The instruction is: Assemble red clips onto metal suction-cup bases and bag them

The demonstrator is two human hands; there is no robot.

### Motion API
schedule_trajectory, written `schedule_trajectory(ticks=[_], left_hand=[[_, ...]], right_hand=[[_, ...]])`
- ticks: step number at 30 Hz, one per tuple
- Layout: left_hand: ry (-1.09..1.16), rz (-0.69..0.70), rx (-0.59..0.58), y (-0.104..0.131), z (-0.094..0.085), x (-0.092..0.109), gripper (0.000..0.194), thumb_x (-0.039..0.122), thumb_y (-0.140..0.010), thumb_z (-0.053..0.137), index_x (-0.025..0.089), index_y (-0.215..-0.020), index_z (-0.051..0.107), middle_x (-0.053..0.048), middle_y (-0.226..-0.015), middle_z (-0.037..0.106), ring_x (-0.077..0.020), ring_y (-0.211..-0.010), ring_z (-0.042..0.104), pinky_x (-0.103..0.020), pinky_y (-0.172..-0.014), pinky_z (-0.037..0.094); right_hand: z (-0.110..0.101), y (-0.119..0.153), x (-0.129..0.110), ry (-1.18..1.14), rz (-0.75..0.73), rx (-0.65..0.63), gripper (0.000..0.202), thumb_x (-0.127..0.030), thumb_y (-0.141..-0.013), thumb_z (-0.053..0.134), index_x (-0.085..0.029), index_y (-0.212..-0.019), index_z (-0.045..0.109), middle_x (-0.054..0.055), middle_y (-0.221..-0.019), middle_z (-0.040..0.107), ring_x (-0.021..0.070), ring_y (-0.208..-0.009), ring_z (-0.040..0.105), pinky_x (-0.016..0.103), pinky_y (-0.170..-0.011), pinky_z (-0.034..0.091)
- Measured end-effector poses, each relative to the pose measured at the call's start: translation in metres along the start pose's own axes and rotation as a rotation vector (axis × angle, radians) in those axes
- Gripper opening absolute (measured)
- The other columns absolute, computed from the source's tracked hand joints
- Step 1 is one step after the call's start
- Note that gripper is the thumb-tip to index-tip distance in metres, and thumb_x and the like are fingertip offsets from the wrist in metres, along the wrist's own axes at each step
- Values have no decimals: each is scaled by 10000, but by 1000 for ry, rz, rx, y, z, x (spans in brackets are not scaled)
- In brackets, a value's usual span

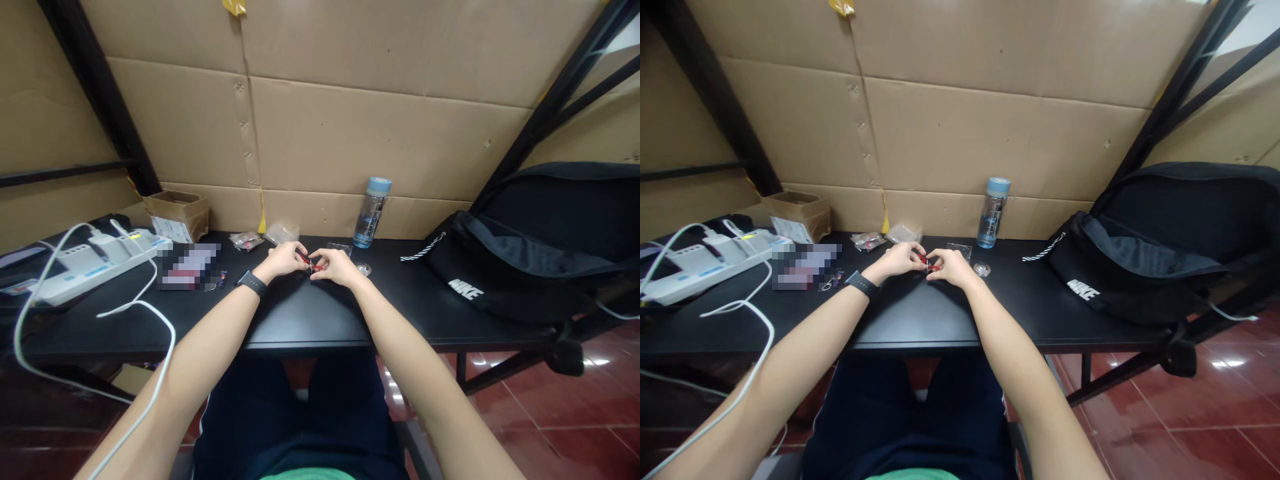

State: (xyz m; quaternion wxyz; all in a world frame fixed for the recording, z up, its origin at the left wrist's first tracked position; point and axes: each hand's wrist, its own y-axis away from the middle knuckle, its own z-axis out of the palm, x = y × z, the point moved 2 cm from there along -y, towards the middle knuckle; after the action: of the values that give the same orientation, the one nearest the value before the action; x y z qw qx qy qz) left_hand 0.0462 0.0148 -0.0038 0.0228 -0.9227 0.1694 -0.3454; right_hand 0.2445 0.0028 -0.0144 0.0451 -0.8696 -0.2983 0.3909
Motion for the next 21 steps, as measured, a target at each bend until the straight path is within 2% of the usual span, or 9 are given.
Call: schedule_trajectory(ticks=[3, 6, 9, 11, 14, 16, 19, 21], left_hand=[[39, 39, -4, -1, 0, -3, 380, 374, -657, 826, 245, -980, 673, 15, -789, 799, -242, -818, 756, -329, -788, 482], [96, 120, -31, -1, -4, -6, 444, 382, -638, 835, 237, -1021, 665, 4, -777, 794, -234, -783, 752, -319, -783, 510], [88, 185, -38, -1, -13, -12, 452, 341, -673, 798, 238, -1091, 659, -4, -805, 796, -224, -771, 748, -318, -787, 530], [72, 215, 59, -2, -21, -14, 395, 282, -728, 728, 232, -1112, 652, -20, -876, 801, -219, -826, 750, -318, -810, 538], [37, 255, 315, -2, -26, -11, 273, 231, -819, 606, 212, -1087, 658, -54, -1003, 787, -215, -958, 738, -327, -880, 538], [-2, 324, 355, -2, -17, -2, 229, 228, -882, 543, 206, -1066, 677, -65, -1034, 775, -210, -988, 727, -331, -922, 531], [-120, 473, 176, -1, 13, 17, 303, 199, -942, 462, 223, -1149, 681, -71, -1167, 748, -212, -1088, 698, -347, -975, 505], [-248, 516, 78, 0, 35, 28, 376, 178, -960, 433, 247, -1271, 633, -72, -1334, 683, -231, -1241, 628, -392, -1013, 463]], right_hand=[[2, -2, -1, 59, -47, 39, 501, -262, -633, 926, -198, -1096, 745, 10, -858, 747, 155, -740, 694, 266, -736, 526], [4, -2, -4, 104, -119, 66, 486, -238, -627, 922, -206, -1079, 747, 38, -997, 758, 185, -874, 704, 305, -828, 530], [6, 0, -10, 53, -145, 44, 445, -212, -660, 889, -214, -1079, 736, 34, -1021, 768, 201, -974, 710, 321, -896, 531], [1, 0, -14, 34, -147, 45, 431, -219, -656, 883, -211, -1060, 732, 29, -995, 767, 201, -962, 713, 321, -893, 537], [-20, 3, -18, -35, -153, 156, 435, -257, -671, 863, -207, -1076, 712, 35, -1009, 759, 199, -950, 712, 317, -875, 550], [-44, 8, -16, -98, -140, 341, 438, -264, -692, 834, -196, -1100, 690, 51, -1025, 752, 202, -959, 712, 318, -868, 559], [-79, 18, -2, -143, -61, 582, 463, -263, -688, 821, -178, -1120, 675, 73, -1038, 737, 210, -939, 720, 334, -873, 583], [-94, 24, 9, -97, 1, 642, 472, -262, -672, 830, -173, -1116, 696, 80, -1043, 733, 208, -890, 726, 342, -846, 600]])
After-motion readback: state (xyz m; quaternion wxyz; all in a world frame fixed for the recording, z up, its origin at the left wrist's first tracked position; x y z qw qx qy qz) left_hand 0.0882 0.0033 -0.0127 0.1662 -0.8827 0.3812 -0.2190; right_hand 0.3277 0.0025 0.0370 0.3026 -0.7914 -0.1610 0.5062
